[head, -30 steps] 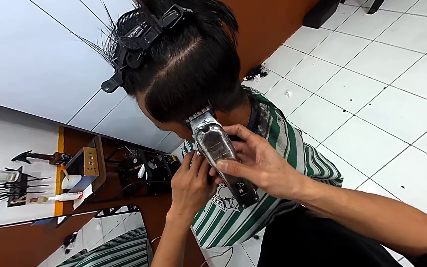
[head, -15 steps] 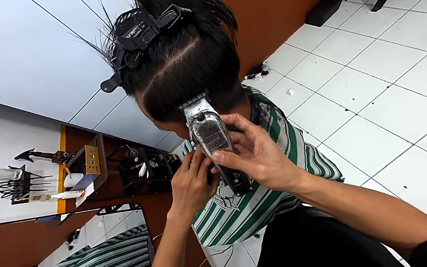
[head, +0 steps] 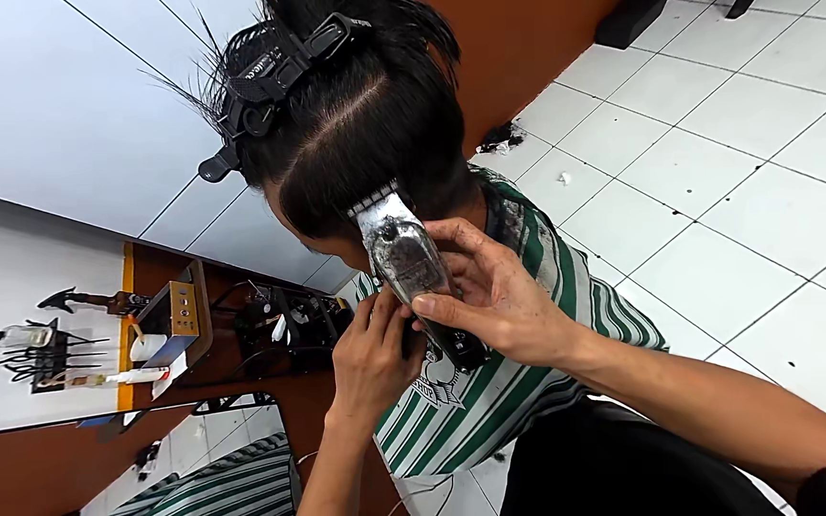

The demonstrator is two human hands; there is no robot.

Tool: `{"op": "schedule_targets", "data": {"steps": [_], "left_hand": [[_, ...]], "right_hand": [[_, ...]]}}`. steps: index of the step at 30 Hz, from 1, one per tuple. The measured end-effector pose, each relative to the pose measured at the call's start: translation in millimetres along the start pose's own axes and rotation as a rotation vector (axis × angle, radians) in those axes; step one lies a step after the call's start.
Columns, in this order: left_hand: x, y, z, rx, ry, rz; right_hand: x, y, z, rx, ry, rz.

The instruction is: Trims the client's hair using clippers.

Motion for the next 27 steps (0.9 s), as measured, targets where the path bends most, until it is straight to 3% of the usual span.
{"op": "schedule_targets", "data": {"steps": [3,6,9,13,16,27], "left_hand": [[0.2,0.9,0.5,0.000,0.007,0.004],[-1.5,1.7,-2.7,-0.016,-0.008,0.017],[-3.5,4.4,-5.9,-0.022,-0.022,0.046],[0.9,4.0,-1.9,-0.002,0.045,0.025],[1.9,2.3,-0.9,0.007,0.049,0.027],[-2.5,-2.3,-1.2,-0.008,0.052,0.042]], "right_hand": [[0.1,-0.8,0.2,0.000,-0.007,-0.015],[8.1,15.9,5.7,-0.140,0.149,-0.166],[5.8,5.0,-14.0,-0.005,0.271,-0.201],[-10.8,-11.5,-24.3,0.171,0.053,0.142],[-15.6,-13.1,-21.8,0.231,-0.001,0.284],[-18.4,-8.9,-13.2,0.181,0.036,0.272]]}}
Point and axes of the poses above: each hand's wrist, its own z-axis towards the middle knuckle, its own x-axis out of the palm, y = z × x, the point moved 6 cm from there along z, towards the middle knuckle, and after that the axes turned 9 degrees about -x, right-handed, at the moved point
